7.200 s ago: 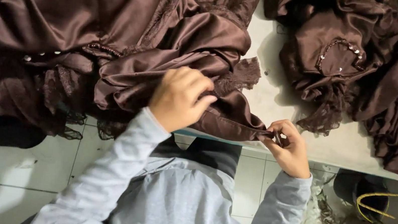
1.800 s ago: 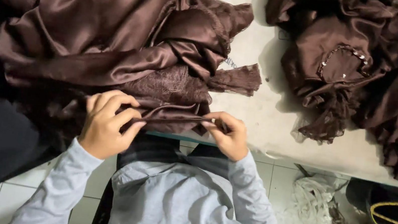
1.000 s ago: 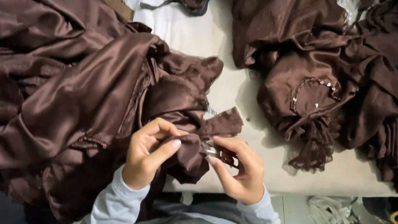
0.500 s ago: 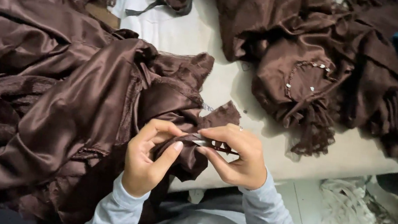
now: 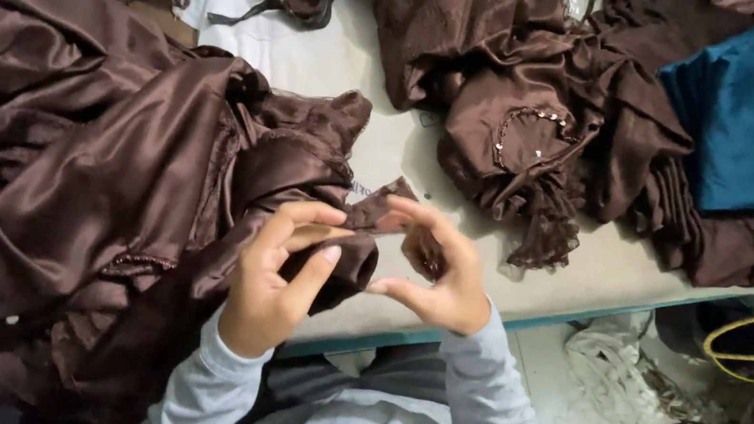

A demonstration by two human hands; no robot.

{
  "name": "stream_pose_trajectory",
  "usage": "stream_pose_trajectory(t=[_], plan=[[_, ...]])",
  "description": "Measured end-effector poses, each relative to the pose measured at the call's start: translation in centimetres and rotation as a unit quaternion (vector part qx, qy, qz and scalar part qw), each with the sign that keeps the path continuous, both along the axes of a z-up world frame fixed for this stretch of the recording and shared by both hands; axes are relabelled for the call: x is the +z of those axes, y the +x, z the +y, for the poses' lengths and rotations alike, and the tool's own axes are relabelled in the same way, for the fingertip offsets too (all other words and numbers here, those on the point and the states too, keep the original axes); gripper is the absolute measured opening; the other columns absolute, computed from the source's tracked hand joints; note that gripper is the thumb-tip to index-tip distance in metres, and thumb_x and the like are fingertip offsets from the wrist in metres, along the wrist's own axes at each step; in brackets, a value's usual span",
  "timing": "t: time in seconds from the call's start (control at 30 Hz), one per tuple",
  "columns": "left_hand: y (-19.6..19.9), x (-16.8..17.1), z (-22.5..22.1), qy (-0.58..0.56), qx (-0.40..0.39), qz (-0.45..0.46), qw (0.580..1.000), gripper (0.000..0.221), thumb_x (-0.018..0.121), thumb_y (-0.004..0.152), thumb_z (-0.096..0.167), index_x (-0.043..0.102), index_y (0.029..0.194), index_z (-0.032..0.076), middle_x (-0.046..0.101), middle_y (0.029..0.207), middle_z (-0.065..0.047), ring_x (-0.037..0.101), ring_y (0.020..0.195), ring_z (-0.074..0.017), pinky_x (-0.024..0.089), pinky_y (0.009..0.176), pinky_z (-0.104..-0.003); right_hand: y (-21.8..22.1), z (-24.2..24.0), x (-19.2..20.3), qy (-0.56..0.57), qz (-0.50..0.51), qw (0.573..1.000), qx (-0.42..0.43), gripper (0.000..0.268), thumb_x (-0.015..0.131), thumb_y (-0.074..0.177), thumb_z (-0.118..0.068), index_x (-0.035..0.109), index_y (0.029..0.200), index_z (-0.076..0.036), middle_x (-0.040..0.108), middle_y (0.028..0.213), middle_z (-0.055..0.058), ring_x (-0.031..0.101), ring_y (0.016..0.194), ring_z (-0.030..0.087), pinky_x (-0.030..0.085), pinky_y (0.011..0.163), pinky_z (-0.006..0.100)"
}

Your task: Trimming excess loose threads from brown fabric garments using thread snips.

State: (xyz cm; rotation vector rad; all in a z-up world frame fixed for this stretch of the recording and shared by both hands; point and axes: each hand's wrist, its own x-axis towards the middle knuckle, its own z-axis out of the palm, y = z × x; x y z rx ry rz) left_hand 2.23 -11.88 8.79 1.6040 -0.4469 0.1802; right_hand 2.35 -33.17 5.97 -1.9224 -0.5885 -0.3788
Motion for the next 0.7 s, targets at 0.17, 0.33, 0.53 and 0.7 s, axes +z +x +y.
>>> stream_pose_trajectory(t=[0.17, 0.33, 0.53, 0.7], plan=[[0.4, 3.6, 0.2, 0.081, -0.065, -0.038, 0.994, 0.029, 0.061, 0.094, 0.001, 0.061, 0.122, 0.005, 0.076, 0.118, -0.008, 0.079, 0.105, -0.0190, 0.061, 0.098, -0.028, 0.3, 3.3, -8.1, 0.109, 0.177, 0.976, 0.068, 0.031, 0.086, 0.082, -0.020, 0.068, 0.103, -0.006, 0.066, 0.088, -0.003, 0.059, 0.081, 0.008, 0.054, 0.068, 0.026], [4.1, 12.3, 1.8, -0.031, -0.148, -0.075, 0.986, 0.034, 0.049, 0.105, -0.013, 0.053, 0.133, 0.005, 0.062, 0.137, -0.019, 0.075, 0.102, -0.0380, 0.066, 0.082, -0.037, 3.8, 5.4, -10.7, 0.120, 0.136, 0.979, 0.089, 0.021, 0.073, 0.089, -0.012, 0.066, 0.107, -0.006, 0.064, 0.098, -0.003, 0.056, 0.092, 0.009, 0.050, 0.080, 0.027], [18.8, 6.1, 10.0, 0.154, 0.053, -0.069, 0.984, 0.077, 0.057, 0.090, 0.076, 0.063, 0.123, 0.006, 0.073, 0.113, -0.001, 0.074, 0.091, -0.0123, 0.066, 0.082, -0.022, 6.7, 4.7, -14.1, 0.210, 0.147, 0.966, -0.012, 0.026, 0.071, 0.091, -0.015, 0.062, 0.115, -0.008, 0.067, 0.112, 0.004, 0.061, 0.105, 0.014, 0.050, 0.097, 0.029], [4.1, 6.7, -0.6, 0.347, -0.018, -0.280, 0.895, 0.090, 0.071, 0.087, 0.059, 0.040, 0.142, -0.004, 0.070, 0.120, -0.014, 0.070, 0.072, -0.0194, 0.060, 0.052, -0.032, 4.8, 2.5, -11.4, 0.273, 0.143, 0.945, -0.110, 0.016, 0.077, 0.085, -0.012, 0.069, 0.099, -0.010, 0.072, 0.095, 0.000, 0.065, 0.088, 0.010, 0.053, 0.082, 0.025]])
